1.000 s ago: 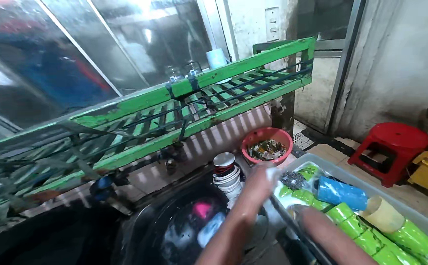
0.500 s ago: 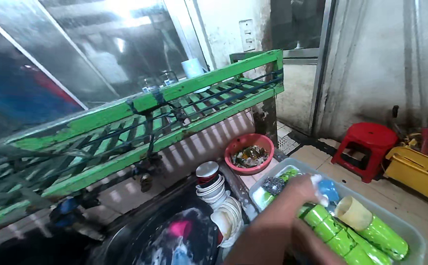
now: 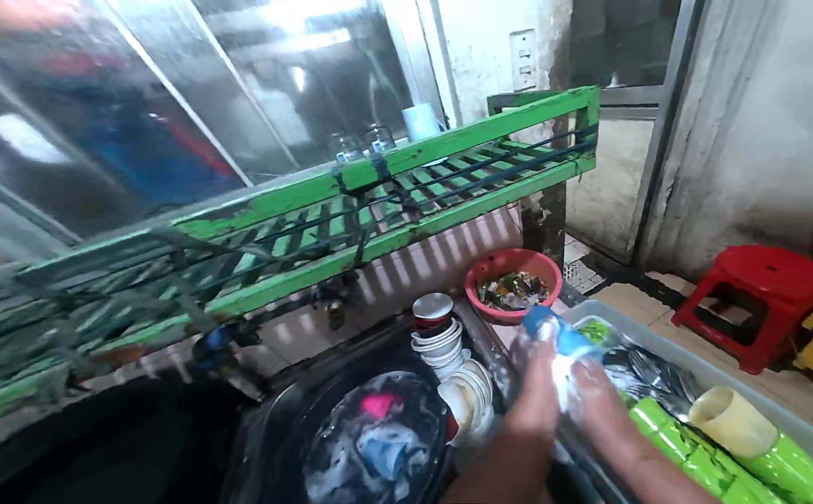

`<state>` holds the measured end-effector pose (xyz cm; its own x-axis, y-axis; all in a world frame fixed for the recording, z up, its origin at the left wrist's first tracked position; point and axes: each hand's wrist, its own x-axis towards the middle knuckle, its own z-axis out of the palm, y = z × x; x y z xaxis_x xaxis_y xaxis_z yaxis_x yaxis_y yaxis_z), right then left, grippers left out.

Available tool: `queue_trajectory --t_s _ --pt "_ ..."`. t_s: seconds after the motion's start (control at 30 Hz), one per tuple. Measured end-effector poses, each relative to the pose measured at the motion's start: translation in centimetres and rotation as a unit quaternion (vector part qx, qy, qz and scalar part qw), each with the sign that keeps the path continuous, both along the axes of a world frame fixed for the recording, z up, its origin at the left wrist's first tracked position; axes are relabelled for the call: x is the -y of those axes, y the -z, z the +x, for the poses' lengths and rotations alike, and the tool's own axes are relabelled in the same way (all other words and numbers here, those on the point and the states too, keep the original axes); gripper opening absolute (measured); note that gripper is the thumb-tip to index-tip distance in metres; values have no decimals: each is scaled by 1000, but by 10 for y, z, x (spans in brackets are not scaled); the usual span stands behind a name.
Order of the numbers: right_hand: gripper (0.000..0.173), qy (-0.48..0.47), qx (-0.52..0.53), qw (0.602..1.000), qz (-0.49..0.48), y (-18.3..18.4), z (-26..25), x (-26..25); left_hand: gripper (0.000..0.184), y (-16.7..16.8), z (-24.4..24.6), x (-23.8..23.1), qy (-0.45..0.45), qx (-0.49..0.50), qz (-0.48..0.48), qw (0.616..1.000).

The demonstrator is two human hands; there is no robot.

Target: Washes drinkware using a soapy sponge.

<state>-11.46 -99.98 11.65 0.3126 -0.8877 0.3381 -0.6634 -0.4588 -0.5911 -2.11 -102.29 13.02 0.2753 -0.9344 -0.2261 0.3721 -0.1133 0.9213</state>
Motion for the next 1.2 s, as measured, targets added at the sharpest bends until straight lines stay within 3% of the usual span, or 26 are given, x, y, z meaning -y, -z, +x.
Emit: queue_trajectory --t_s 0.07,0.1,0.17,0.23,0.27,0.3,0.37,0.43,0.5,0.57,0.6,0.63,0.67,0.7,0.73,0.77,0.8,0.87,0.93,1.0,1.03,1.13,1.2 --pt "35 -33 -143 989 2 4 -13 15 59 -11 -11 -9 -7 -4 18 1000" --pt "36 -40 -134 989 48 0 -14 22 65 -11 -14 -6 -25 -14 27 999" --pt "36 -1 72 976 208 -19 -7 28 65 -3 -10 -4 -14 -52 20 998" --pt "22 69 388 871 294 -35 10 19 53 0 -2 -3 -6 -104 18 994" --pt "21 85 437 850 280 -40 18 13 52 0 2 -1 4 -124 8 992" --pt "27 83 383 890 235 -40 20 9 50 -2 4 0 16 -129 -7 991" --pt "38 38 110 991 72 -21 8 14 43 -12 -2 -2 16 -87 -27 996" --pt "36 -5 -103 992 -77 5 -14 28 66 -18 -20 0 -20 -34 -19 999" --pt "34 -6 -100 990 -103 3 -22 33 82 -26 -32 5 -59 -38 -9 997" --pt "29 26 131 990 46 -24 -11 27 70 -27 -28 6 -38 -81 -10 996" --pt "23 46 296 944 139 -38 -3 19 58 -27 -24 5 -25 -119 -8 993" --pt "21 69 391 899 183 -49 6 12 44 -29 -20 7 -23 -148 -5 989" --pt "26 86 387 901 176 -52 10 6 41 -30 -15 8 -10 -156 -8 988" --pt "33 83 305 938 144 -47 8 4 41 -30 -13 8 5 -141 -10 990" --pt "39 58 160 983 73 -36 0 7 43 -31 -15 6 7 -111 -12 994" --pt "39 24 19 999 -11 -19 -11 15 54 -32 -21 3 2 -80 -13 997" --pt "38 -1 -84 994 -72 -5 -23 23 67 -34 -28 0 -15 -55 -19 998" --pt "36 -17 -109 987 -120 2 -32 29 78 -37 -39 -3 -44 -52 -23 997" --pt "37 8 -6 1000 21 -16 -22 25 71 -32 -36 0 -36 -61 -1 997" --pt "36 65 124 963 228 -45 -11 16 54 -25 -22 11 -41 -82 19 996" --pt "35 73 175 942 275 -52 -9 14 51 -24 -12 17 -57 -86 26 994" --pt "45 9 214 914 344 -59 -28 11 62 -22 17 25 -83 -52 35 995" --pt "43 28 233 915 329 -61 -44 10 75 -14 35 28 -75 14 22 997"
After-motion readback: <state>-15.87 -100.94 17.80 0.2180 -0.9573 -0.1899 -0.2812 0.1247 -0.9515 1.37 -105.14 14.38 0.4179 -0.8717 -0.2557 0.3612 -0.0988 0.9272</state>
